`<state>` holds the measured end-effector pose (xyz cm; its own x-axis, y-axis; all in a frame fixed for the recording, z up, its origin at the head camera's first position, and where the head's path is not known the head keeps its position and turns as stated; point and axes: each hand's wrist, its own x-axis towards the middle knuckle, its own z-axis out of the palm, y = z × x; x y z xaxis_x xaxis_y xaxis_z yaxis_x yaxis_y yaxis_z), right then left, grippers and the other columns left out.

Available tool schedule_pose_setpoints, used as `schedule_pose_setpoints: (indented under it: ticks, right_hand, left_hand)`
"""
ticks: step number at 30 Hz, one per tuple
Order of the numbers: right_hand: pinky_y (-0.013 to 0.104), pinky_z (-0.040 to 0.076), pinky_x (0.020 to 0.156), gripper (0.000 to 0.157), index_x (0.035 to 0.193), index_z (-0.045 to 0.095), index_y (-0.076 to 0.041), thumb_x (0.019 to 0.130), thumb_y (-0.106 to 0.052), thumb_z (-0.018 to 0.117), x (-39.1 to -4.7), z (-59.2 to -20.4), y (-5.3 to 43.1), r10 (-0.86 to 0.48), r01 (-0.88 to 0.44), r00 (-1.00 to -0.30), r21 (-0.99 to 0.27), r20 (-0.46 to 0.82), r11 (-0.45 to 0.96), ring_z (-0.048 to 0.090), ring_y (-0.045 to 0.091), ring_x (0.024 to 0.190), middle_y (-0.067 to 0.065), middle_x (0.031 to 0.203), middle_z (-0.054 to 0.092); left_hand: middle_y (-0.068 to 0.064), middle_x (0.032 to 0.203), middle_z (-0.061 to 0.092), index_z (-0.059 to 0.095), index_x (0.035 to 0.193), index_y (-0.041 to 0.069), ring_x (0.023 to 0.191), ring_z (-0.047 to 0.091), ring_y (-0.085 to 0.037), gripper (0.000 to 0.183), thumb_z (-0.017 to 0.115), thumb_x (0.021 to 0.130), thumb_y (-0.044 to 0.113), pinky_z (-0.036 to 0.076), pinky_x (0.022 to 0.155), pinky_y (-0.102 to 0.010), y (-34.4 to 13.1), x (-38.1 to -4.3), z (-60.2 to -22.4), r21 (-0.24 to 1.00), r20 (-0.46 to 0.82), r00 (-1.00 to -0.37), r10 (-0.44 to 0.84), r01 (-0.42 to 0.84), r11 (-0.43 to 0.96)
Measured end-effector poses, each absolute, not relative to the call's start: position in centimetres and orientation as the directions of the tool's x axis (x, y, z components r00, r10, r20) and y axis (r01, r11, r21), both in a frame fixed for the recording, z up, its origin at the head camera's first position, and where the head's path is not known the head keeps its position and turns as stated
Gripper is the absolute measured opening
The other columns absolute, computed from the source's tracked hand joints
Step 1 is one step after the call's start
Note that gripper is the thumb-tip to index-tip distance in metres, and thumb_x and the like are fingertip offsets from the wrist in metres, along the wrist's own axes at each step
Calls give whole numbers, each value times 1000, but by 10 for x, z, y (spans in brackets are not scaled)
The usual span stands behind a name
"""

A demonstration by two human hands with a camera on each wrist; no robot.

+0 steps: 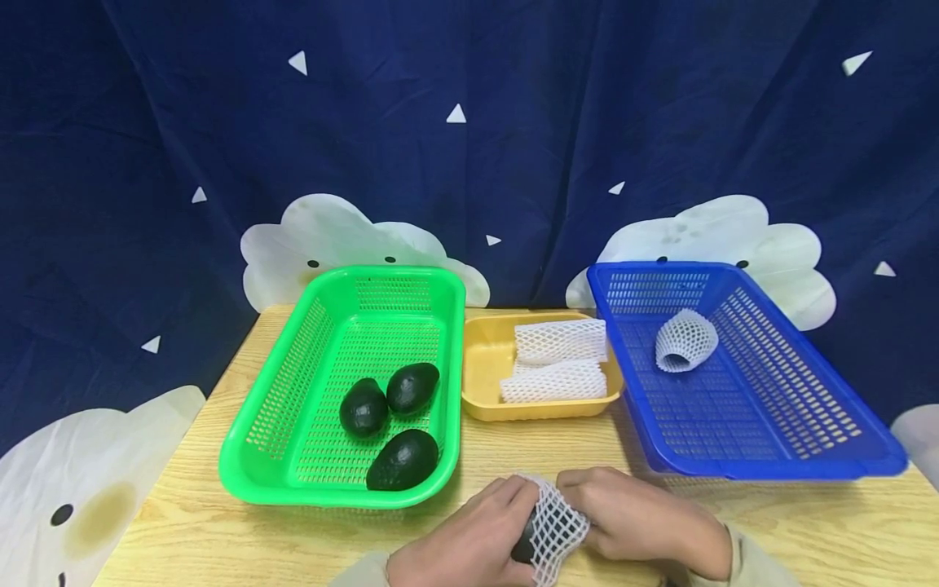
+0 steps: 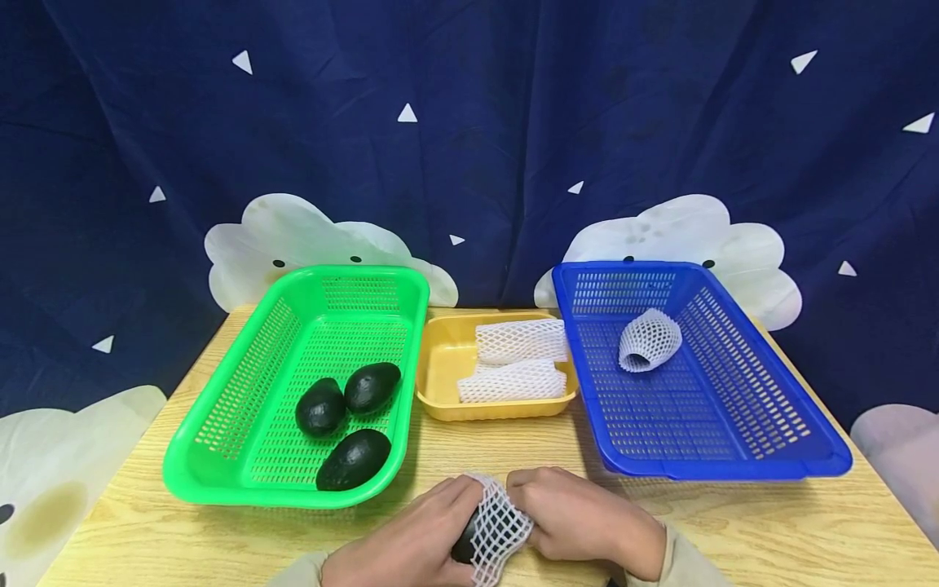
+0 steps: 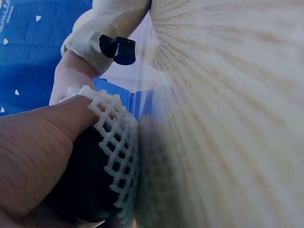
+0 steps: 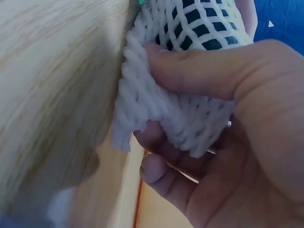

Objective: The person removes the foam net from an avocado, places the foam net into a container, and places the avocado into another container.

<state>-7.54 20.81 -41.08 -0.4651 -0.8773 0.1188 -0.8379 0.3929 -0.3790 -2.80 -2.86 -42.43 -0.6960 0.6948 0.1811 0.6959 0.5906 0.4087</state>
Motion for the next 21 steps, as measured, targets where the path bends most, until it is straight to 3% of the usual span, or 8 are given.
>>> schedule_pose_setpoints:
  ticks: [8, 16, 21]
  right_hand:
    - [1, 35, 62, 16, 87, 68, -29, 87, -14, 74, -75, -411, 208, -875, -849, -466, -346, 132, 400, 42, -12, 67, -20, 79, 54]
    - [4, 42, 66, 4, 98, 71, -30, 94, -30, 72, -74, -409, 210, -865, -821, -494, -371, 82, 434, 47, -13, 71, -21, 84, 57]
    - [6, 44, 67, 7, 98, 70, -31, 94, -37, 72, -74, -408, 212, -860, -806, -507, -385, 56, 450, 49, -13, 73, -22, 86, 59]
  left_hand:
    - [8, 110, 57, 53, 122, 14, 96, 50, 3, 61, 87, 75, 31, 48, 85, -12, -28, -27, -423, 425, 175, -702, 690, 687, 590]
    - [7, 113, 58, 53, 125, 14, 98, 52, 3, 59, 85, 78, 30, 50, 86, -14, -29, -27, -423, 438, 153, -714, 684, 669, 600]
    - [7, 113, 58, 54, 126, 13, 98, 52, 3, 60, 85, 77, 29, 49, 86, -13, -30, -27, -423, 433, 150, -711, 687, 671, 601]
